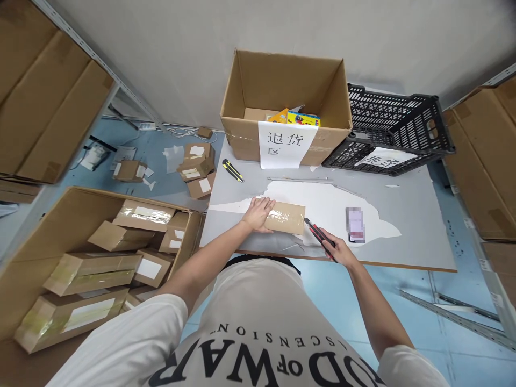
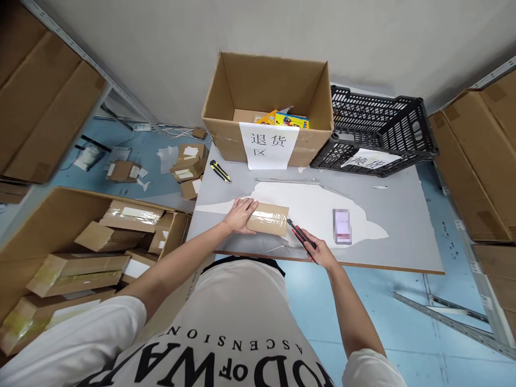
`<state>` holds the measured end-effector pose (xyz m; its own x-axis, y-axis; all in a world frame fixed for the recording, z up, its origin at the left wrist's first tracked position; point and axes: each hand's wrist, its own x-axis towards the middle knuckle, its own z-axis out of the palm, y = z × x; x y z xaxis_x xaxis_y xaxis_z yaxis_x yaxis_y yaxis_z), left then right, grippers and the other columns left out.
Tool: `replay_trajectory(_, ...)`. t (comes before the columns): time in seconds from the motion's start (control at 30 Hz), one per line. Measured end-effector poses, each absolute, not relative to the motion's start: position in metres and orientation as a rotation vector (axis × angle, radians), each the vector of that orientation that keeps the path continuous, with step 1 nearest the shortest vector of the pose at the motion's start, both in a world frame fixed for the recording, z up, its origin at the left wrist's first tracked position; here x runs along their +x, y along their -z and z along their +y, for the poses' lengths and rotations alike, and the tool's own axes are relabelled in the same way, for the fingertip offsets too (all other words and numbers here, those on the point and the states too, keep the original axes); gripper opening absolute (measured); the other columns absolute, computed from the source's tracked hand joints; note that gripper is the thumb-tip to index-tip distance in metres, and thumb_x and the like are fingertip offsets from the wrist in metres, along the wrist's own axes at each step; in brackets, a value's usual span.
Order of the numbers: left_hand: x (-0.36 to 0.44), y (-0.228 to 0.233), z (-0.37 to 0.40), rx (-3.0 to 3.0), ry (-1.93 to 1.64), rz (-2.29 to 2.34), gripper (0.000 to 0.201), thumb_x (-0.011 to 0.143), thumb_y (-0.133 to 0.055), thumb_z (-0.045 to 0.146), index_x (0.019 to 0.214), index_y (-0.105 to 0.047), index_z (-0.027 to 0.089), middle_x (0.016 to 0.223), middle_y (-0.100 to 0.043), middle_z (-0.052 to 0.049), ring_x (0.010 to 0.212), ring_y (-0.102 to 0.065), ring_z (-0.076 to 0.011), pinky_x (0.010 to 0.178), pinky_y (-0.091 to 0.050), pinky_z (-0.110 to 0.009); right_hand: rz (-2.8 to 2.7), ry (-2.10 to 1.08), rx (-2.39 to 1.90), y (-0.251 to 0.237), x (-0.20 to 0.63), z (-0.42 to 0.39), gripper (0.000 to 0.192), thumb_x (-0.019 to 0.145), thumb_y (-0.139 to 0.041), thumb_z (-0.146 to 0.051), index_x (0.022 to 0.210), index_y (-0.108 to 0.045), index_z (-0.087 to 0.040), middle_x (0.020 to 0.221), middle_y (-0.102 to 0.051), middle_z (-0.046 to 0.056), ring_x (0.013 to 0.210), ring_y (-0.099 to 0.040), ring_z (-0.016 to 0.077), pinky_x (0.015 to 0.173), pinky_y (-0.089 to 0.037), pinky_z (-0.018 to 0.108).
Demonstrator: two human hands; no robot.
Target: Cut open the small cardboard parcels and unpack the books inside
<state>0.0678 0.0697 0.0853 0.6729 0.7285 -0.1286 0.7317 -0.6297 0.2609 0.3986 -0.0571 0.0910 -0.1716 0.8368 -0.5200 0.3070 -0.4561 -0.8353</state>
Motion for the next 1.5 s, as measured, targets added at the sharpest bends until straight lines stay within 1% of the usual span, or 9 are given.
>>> replay_trajectory(0.13,0.068,-0.087,0.07,2.59,0.024,1.157,0.115,0.052,-0.066,0.067,0.141,-0.024,0.008,0.138,-0.034,-0.023,0.128,-0.026,-0.0383,0.106,-0.007,-0.053,-1.287,-1.694,-1.656,-0.093,0.397,-0.061,0.072,0.083,-0.05,-0.053,0.144,-0.028,-0.02,0.057,-0.046,-0.005,0.041,-0.041,0.0091,0.038,-0.038,0.022)
replay_trajectory(0.37,0.07,-0.09,0.071,2.591,0.051,1.171,0.116,0.051,-0.067,0.067,0.141,-0.024,0.009,0.136,-0.036,-0.024,0.126,-0.028,-0.0392,0.105,-0.009,-0.052,-1.261,-1.654,-1.685,-0.089,0.391,-0.073,0.074,0.082,-0.052,-0.054,0.144,-0.028,-0.021,0.065,-0.053,-0.001,0.04,-0.041,0.0079,0.035,-0.038,0.022)
replay_trajectory(0.6,0.071,-0.09,0.071,2.599,0.073,1.173,0.114,0.051,-0.067,0.067,0.141,-0.024,0.011,0.136,-0.037,-0.022,0.126,-0.029,-0.0379,0.105,-0.009,-0.051,-1.214,-1.634,-1.627,-0.084,0.383,-0.083,0.076,0.081,-0.051,-0.054,0.144,-0.026,-0.019,0.061,-0.052,-0.003,0.037,-0.04,0.0076,0.033,-0.038,0.022)
replay_trajectory(0.87,0.073,-0.09,0.071,2.608,0.06,1.191,0.114,0.051,-0.068,0.064,0.142,-0.023,0.011,0.133,-0.038,-0.022,0.125,-0.03,-0.0385,0.105,-0.011,-0.052,-1.174,-1.653,-1.701,-0.087,0.379,-0.11,0.077,0.08,-0.051,-0.057,0.144,-0.027,-0.022,0.064,-0.05,-0.003,0.039,-0.041,0.0083,0.034,-0.037,0.023)
replay_trajectory(1.1,0.071,-0.092,0.071,2.594,0.068,1.153,0.112,0.055,-0.067,0.065,0.142,-0.023,0.009,0.136,-0.035,-0.023,0.129,-0.026,-0.0397,0.105,-0.01,-0.054,-1.195,-1.65,-1.686,-0.085,0.381,-0.118,0.071,0.081,-0.049,-0.056,0.142,-0.03,-0.024,0.068,-0.05,-0.003,0.038,-0.041,0.0066,0.033,-0.038,0.022)
replay_trajectory(1.2,0.071,-0.092,0.069,2.586,0.076,1.159,0.114,0.055,-0.067,0.065,0.142,-0.022,0.009,0.139,-0.032,-0.025,0.131,-0.024,-0.0393,0.106,-0.009,-0.055,-1.167,-1.628,-1.7,-0.084,0.38,-0.117,0.073,0.08,-0.05,-0.057,0.142,-0.031,-0.023,0.068,-0.052,-0.003,0.038,-0.043,0.0071,0.033,-0.038,0.022)
replay_trajectory(1.33,0.069,-0.088,0.069,2.6,0.074,1.145,0.117,0.054,-0.066,0.068,0.143,-0.02,0.008,0.143,-0.028,-0.025,0.135,-0.018,-0.0393,0.107,-0.009,-0.055,-1.134,-1.579,-1.729,-0.082,0.382,-0.12,0.077,0.077,-0.053,-0.059,0.141,-0.033,-0.022,0.07,-0.056,-0.001,0.04,-0.045,0.0082,0.034,-0.039,0.023)
replay_trajectory(1.43,0.068,-0.087,0.068,2.617,0.041,1.142,0.119,0.053,-0.066,0.07,0.142,-0.02,0.007,0.146,-0.023,-0.026,0.137,-0.012,-0.0386,0.108,-0.01,-0.053,-1.064,-1.508,-1.746,-0.083,0.394,-0.123,0.081,0.076,-0.055,-0.058,0.143,-0.029,-0.021,0.071,-0.058,0.001,0.042,-0.048,0.0102,0.035,-0.04,0.025)
replay_trajectory(1.5,0.066,-0.087,0.064,2.634,0.012,1.144,0.116,0.054,-0.065,0.07,0.142,-0.022,0.007,0.147,-0.02,-0.025,0.138,-0.01,-0.0377,0.109,-0.01,-0.052,-1.02,-1.441,-1.742,-0.085,0.404,-0.122,0.082,0.076,-0.055,-0.055,0.144,-0.024,-0.021,0.076,-0.06,0.002,0.044,-0.05,0.0114,0.037,-0.042,0.026)
